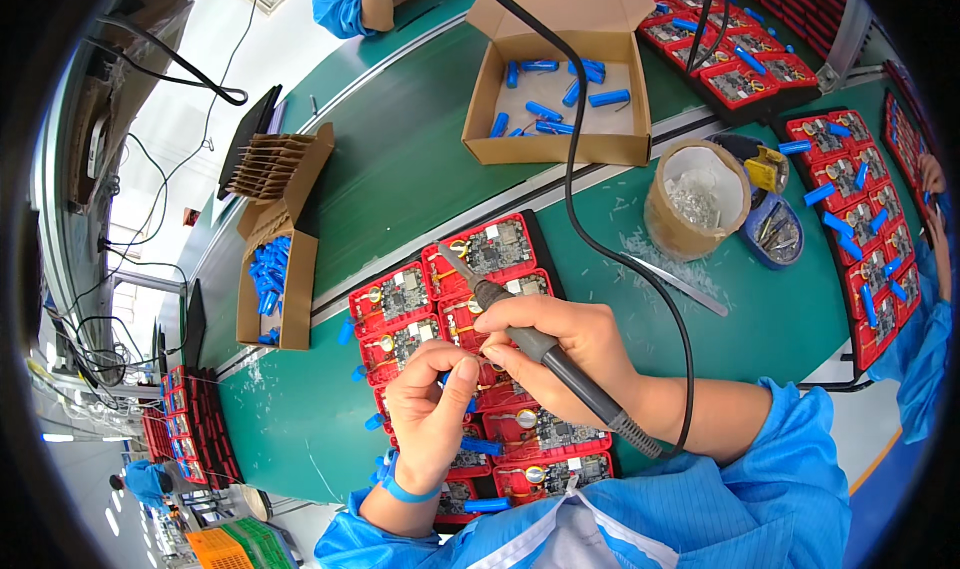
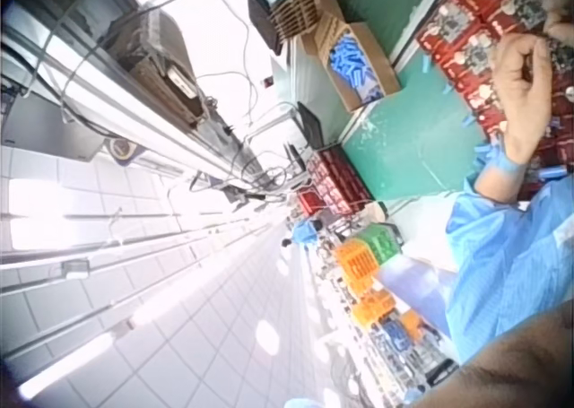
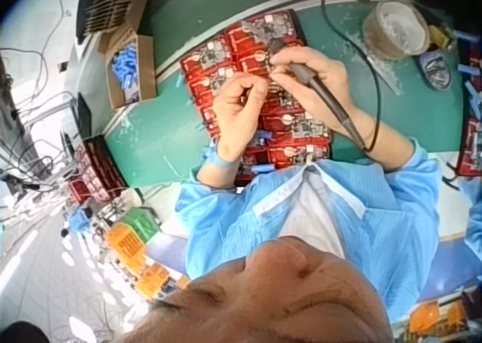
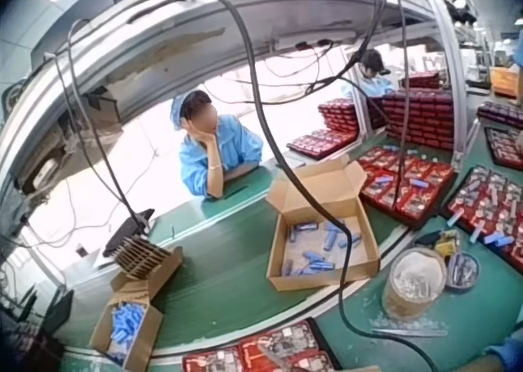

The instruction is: The person assembles electronic devices by placing batteries and wires into casings and soldering electrical connections onto circuit boards using a soldering iron.

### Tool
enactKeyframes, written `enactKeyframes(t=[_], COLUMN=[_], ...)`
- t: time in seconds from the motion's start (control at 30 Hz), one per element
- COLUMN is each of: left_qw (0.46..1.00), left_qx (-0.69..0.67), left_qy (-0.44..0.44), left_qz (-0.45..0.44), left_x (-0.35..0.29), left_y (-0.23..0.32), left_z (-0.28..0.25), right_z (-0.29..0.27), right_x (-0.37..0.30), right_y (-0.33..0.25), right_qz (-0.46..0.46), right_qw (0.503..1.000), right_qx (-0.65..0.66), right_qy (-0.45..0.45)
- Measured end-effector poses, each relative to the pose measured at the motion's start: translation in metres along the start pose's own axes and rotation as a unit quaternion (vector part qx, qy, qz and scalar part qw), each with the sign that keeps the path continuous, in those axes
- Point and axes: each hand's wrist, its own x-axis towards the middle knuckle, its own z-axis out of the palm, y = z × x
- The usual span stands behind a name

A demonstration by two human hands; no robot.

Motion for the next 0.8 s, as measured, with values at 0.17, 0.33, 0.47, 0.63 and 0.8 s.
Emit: enactKeyframes(t=[0.17,0.33,0.47,0.63,0.8], left_qw=[0.999,0.998,0.984,0.995,0.996], left_qx=[-0.034,-0.06,-0.155,-0.093,-0.071], left_qy=[0.005,0.011,0.068,0.0,-0.029], left_qz=[-0.021,-0.017,-0.055,-0.04,-0.041], left_x=[0.0,-0.002,0.0,-0.003,-0.004], left_y=[-0.002,-0.006,0.003,-0.003,0.002], left_z=[0.001,-0.001,0.0,-0.003,-0.002], right_z=[0.0,-0.001,-0.025,-0.029,-0.024], right_x=[-0.001,-0.002,-0.004,0.001,0.003], right_y=[0.0,0.002,-0.011,-0.009,-0.01], right_qz=[-0.002,-0.095,-0.143,-0.083,-0.013], right_qw=[1.0,0.992,0.969,0.987,0.998], right_qx=[0.002,-0.082,-0.197,-0.135,-0.046], right_qy=[0.0,0.001,-0.031,0.018,-0.047])
